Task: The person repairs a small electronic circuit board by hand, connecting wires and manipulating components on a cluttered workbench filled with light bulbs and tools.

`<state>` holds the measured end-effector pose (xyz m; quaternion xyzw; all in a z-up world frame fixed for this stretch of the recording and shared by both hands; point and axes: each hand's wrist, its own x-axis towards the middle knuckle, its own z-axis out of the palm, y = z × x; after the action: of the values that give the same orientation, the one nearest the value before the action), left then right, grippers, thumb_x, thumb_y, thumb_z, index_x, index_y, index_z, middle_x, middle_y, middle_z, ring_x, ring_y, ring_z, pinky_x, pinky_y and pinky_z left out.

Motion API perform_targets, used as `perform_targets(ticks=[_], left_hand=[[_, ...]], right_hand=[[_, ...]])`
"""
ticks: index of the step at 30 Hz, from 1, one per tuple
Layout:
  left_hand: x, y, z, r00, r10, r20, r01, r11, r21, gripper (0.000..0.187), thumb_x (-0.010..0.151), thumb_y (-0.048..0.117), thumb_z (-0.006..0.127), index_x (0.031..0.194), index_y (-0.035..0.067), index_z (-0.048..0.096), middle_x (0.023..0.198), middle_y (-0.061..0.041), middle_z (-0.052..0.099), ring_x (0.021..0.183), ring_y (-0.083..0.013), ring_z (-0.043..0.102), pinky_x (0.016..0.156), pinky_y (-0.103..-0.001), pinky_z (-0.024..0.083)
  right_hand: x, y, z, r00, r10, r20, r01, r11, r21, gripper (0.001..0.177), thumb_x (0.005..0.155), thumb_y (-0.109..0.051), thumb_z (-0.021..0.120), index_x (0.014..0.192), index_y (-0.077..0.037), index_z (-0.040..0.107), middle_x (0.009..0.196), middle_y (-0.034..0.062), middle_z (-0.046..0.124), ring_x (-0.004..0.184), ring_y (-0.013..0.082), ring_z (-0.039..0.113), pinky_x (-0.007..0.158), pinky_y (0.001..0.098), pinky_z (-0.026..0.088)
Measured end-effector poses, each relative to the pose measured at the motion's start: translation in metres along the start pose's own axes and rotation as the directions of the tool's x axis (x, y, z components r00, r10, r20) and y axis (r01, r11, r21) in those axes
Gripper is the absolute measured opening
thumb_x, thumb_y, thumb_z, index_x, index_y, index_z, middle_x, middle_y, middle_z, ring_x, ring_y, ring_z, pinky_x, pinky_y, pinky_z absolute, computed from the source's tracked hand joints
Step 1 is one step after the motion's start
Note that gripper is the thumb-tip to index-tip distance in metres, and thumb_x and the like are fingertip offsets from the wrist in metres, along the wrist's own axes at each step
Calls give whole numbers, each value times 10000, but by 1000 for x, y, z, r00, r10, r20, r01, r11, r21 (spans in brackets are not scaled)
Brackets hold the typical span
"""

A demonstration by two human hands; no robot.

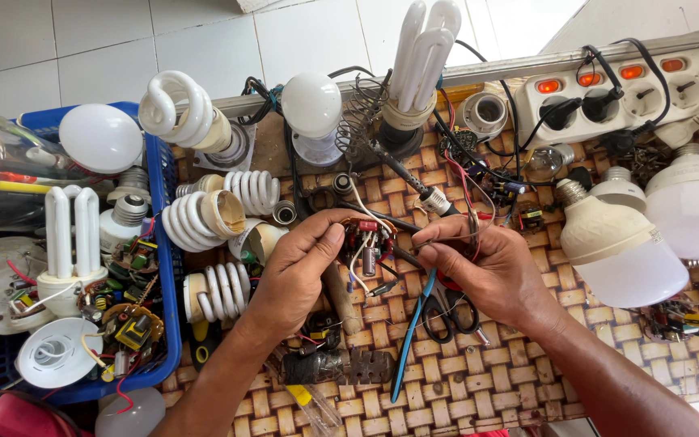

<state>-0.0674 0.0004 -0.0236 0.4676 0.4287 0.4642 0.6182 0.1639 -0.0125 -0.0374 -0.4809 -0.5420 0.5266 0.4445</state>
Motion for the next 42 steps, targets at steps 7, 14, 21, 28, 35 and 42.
perform_targets(ticks=[7,14,21,28,35,42], left_hand=[[0,4,2,999,-28,-23,27,998,-49,287,1015,142,475,1169,15,681,1014,-114,693,994,-163,574,988,-371,478],[1,2,3,998,-39,-44,34,994,-99,274,1009,136,494,1160,10,685,1007,-121,695,985,-170,581,974,-362,485],[-1,-2,3,992,-96,-85,82,984,-155,274,1003,122,492,1171,14,680,1001,-93,699,983,-144,601,963,-350,508],[2,-8,-7,975,-175,-137,140,963,-231,262,1000,119,495,1162,13,672,982,-91,700,861,-131,650,761,-276,569],[3,-8,-6,968,-191,-164,150,960,-237,247,996,103,501,1148,6,670,961,-100,703,834,-139,663,709,-269,579],[2,1,-2,960,-217,-176,175,958,-229,254,995,103,495,1150,17,677,946,-95,705,803,-130,659,667,-256,582]], right_hand=[[-1,-2,2,1000,-5,-1,5,1000,16,128,847,3,715,972,-4,745,670,106,752,635,84,663,622,241,571],[1,-8,13,997,-68,-38,68,998,-1,125,837,16,728,960,1,745,681,95,742,631,82,634,613,241,570],[5,-5,11,1000,-12,-27,15,994,105,146,837,73,687,952,-2,734,694,73,706,674,78,610,638,253,574],[9,-22,20,998,-66,-22,66,998,1,121,822,24,741,941,3,752,709,115,750,676,94,631,645,267,578],[9,-4,24,992,-121,-36,119,991,-54,107,812,-17,768,919,-19,763,717,113,764,680,104,673,644,278,586],[7,-4,28,989,-125,-72,124,992,-28,118,793,15,778,899,-36,767,721,84,767,717,76,667,674,264,588]])
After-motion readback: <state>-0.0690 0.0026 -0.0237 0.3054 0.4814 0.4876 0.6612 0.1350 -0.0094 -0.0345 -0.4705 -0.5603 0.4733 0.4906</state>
